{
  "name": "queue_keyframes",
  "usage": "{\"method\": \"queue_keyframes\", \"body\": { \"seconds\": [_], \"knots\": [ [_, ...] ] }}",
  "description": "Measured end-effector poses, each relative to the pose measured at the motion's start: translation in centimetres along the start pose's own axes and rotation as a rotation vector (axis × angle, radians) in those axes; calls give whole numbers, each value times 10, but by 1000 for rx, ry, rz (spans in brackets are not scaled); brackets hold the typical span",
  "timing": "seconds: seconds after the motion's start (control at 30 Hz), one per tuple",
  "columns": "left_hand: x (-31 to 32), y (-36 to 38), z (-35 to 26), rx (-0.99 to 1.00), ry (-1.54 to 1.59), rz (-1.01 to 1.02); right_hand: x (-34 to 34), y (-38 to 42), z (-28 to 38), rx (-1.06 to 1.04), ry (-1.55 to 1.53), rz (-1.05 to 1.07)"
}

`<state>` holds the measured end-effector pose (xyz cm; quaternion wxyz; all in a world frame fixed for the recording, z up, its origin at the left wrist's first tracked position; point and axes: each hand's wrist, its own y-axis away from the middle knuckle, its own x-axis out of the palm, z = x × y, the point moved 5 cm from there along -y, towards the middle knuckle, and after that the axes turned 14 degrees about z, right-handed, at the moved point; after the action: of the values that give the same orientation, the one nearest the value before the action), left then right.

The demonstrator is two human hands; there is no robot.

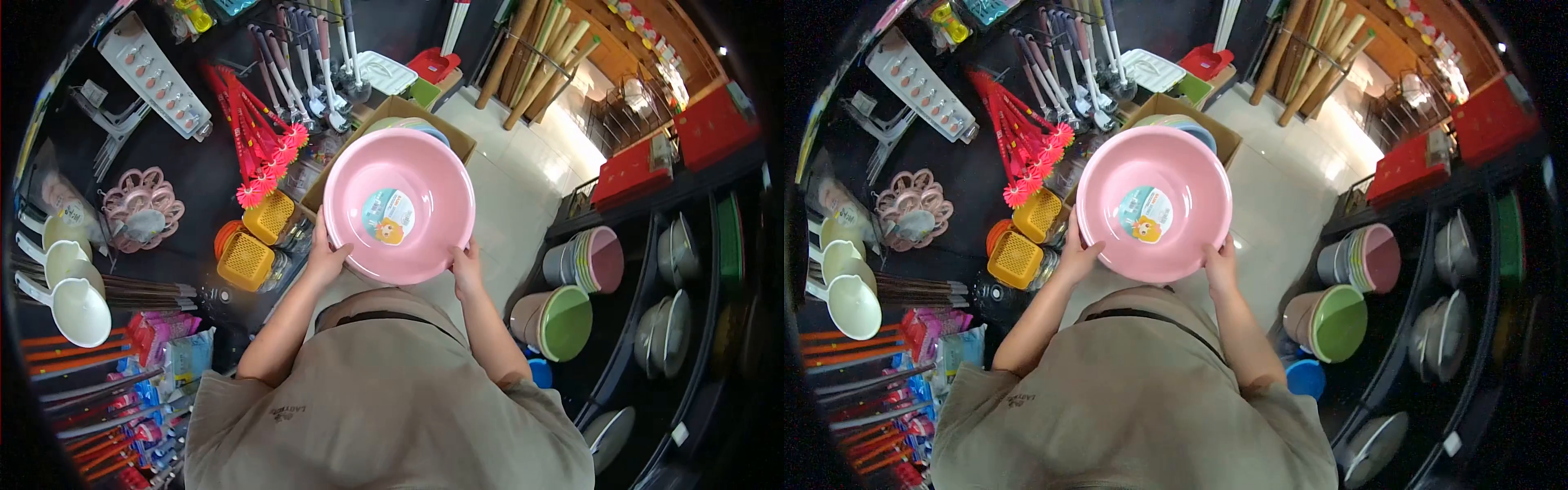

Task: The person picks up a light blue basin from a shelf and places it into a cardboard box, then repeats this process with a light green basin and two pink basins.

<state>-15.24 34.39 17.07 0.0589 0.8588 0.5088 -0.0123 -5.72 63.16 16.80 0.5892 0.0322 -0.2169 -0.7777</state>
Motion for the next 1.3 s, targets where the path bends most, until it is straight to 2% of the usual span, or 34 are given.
{"method": "queue_keyframes", "body": {
  "seconds": [0.27,0.33,0.37,0.47,0.57,0.73,0.8,0.93,1.03,1.1,1.13,1.2,1.27,1.3],
  "knots": [
    [8,-12,32,-155,-278,-172,-29,-41,-14,91,141,58],
    [9,-19,45,-163,-286,-153,-32,-45,-29,285,140,152],
    [7,-22,55,-164,-291,-154,-34,-47,-33,284,137,155],
    [6,-23,72,-167,-171,-148,-33,-51,-39,286,126,196],
    [8,-27,70,-190,173,-142,-29,-52,-39,297,80,245],
    [4,-26,67,-301,49,-160,-29,-55,-47,335,68,312],
    [-1,-24,78,-366,-54,-147,-31,-52,-59,346,40,251],
    [-4,-22,87,-293,-87,-98,-45,-32,-81,383,-8,145],
    [-7,-13,85,-303,20,-83,-58,-13,-104,386,-48,86],
    [-15,1,92,-518,136,-94,-61,4,-116,385,-72,40],
    [-20,6,98,-516,126,-75,-61,12,-121,391,-89,4],
    [-38,23,133,-556,62,-84,-62,24,-135,376,-113,-58],
    [-83,37,230,-503,-120,39,-57,41,-148,362,-142,-127],
    [-96,49,233,-578,-259,136,-51,50,-147,347,-162,-149]
  ]
}}
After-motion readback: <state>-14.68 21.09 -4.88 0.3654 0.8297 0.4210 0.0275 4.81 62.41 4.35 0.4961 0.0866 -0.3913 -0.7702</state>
